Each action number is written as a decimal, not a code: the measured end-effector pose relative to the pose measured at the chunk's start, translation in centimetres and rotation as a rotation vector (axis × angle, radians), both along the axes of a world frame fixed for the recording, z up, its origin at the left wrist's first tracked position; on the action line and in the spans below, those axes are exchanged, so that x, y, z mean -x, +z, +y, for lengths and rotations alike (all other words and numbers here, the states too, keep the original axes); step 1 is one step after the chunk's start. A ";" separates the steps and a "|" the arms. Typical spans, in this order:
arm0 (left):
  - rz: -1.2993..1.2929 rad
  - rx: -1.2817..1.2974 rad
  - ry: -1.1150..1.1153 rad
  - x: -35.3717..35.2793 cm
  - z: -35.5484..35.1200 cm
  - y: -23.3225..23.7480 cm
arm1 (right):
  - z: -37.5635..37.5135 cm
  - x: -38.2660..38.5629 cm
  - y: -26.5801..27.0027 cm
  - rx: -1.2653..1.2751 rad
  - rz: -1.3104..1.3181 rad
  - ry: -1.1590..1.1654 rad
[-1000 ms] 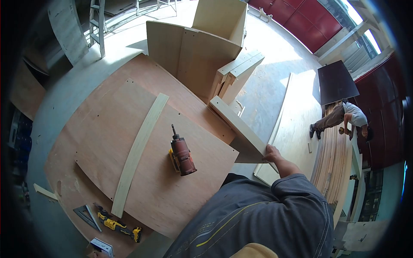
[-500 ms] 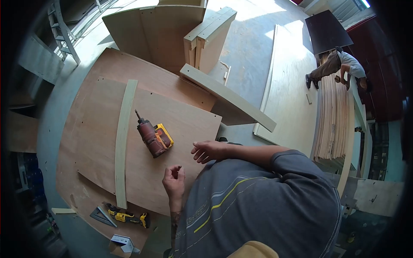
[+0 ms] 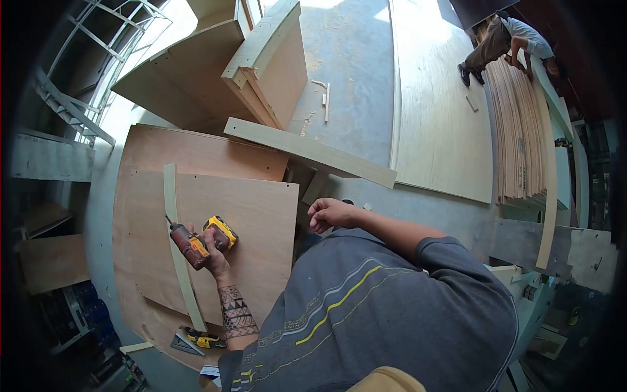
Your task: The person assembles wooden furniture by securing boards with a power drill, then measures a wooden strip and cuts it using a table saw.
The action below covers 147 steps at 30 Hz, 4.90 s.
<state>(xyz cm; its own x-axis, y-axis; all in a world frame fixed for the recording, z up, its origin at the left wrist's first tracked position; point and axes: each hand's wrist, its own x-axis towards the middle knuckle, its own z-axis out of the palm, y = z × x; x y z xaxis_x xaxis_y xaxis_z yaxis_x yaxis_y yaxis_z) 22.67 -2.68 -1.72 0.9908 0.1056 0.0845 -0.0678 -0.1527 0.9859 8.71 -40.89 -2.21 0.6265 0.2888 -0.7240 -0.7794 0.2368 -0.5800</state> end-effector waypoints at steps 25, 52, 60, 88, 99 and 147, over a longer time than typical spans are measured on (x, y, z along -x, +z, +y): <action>0.445 -0.738 -1.114 5.4 -28.7 14.2 | -8.4 6.4 -1.1 -0.533 -0.151 -0.992; 0.451 -1.055 -1.203 3.4 -34.6 14.2 | -4.8 3.0 -4.6 -0.925 -0.184 -1.305; 0.280 -1.026 -1.273 2.8 -35.3 12.8 | -5.0 2.9 -5.2 -0.922 -0.112 -1.331; 0.228 -1.131 -1.368 0.6 -36.4 12.8 | -15.0 1.3 0.0 1.412 -0.535 0.267; 0.208 -1.168 -1.412 0.5 -36.9 13.3 | -14.7 2.1 -0.2 1.449 -0.519 0.211; 0.327 -1.151 -1.357 1.8 -38.5 10.5 | -15.9 2.7 -1.7 1.423 -0.702 0.126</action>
<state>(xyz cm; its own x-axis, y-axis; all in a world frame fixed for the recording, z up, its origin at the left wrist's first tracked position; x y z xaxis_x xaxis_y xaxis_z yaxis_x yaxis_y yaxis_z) 20.84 -41.15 8.79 0.3191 -0.6683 -0.6720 -0.5590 -0.7053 0.4360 6.05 -56.74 -3.94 0.9631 -0.2677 -0.0269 -0.2450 -0.8311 -0.4992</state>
